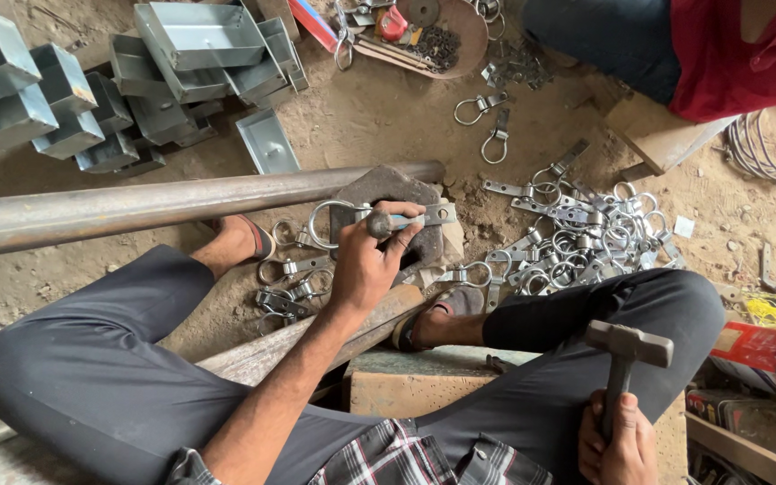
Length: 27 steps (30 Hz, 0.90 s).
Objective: The person sits on the ground and uses a hammer to strike metal parts placed on a stone anvil. They repeatedly pick up small metal pieces, position them on the anvil, and hit them with the hammer. Another person is visible in the background performing a similar task.
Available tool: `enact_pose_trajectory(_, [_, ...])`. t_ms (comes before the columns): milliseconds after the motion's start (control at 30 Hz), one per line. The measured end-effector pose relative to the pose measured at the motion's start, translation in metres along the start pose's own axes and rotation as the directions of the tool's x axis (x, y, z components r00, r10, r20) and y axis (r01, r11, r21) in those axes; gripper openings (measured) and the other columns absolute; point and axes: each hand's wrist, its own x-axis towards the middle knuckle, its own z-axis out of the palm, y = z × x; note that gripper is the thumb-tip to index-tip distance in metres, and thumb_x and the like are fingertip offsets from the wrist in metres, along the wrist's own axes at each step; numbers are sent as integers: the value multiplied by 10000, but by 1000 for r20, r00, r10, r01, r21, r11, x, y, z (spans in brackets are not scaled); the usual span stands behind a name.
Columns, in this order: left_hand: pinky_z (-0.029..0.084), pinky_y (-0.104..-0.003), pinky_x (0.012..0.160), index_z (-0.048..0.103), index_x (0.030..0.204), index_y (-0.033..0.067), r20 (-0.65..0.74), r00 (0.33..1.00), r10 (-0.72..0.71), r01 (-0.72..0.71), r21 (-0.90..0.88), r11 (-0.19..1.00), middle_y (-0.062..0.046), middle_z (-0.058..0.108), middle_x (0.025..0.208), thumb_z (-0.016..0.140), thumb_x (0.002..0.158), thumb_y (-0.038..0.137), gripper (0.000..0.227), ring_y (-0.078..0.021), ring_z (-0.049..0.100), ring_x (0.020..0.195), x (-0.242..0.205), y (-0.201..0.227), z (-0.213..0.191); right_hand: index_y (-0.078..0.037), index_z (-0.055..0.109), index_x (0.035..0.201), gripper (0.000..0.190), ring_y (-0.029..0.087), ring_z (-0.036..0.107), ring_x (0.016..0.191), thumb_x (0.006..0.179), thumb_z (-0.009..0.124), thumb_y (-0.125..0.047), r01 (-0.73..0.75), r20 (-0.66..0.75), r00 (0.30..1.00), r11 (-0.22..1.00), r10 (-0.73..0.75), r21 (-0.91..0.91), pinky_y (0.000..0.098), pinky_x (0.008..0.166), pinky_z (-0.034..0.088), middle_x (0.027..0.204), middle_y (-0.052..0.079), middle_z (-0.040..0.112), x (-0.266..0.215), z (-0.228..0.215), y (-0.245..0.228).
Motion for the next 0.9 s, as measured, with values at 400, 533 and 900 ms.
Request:
enact_pose_trajectory(400, [697, -367, 728, 671, 1120, 134, 38, 999, -34, 30, 108, 994, -108, 791, 1077, 631, 1036, 262, 158, -244, 798, 945, -4, -12, 7, -36, 461, 903, 540, 129, 236, 336, 1055, 319, -534, -6, -29, 1000, 1000, 6, 1, 306, 292, 182, 509, 46, 308, 1, -1, 6])
enact_pose_trajectory(533, [695, -331, 724, 674, 1122, 117, 78, 996, 36, -51, 199, 979, -155, 771, 1063, 651, 1043, 186, 106, -286, 780, 962, -3, -18, 14, -30, 518, 944, 516, 141, 298, 375, 1054, 331, -499, -28, -85, 996, 992, 18, -121, 308, 335, 228, 528, 49, 357, -4, 2, 4])
enact_pose_trajectory(900, [678, -352, 775, 671, 1178, 114, 97, 976, 195, -217, 330, 919, -174, 760, 1134, 759, 923, 66, 274, -342, 737, 1082, -1, -10, 23, -27, 586, 901, 298, 155, 556, 440, 1038, 511, -280, 611, 240, 752, 513, -613, -603, 345, 473, 403, 543, 88, 556, -20, 80, -34])
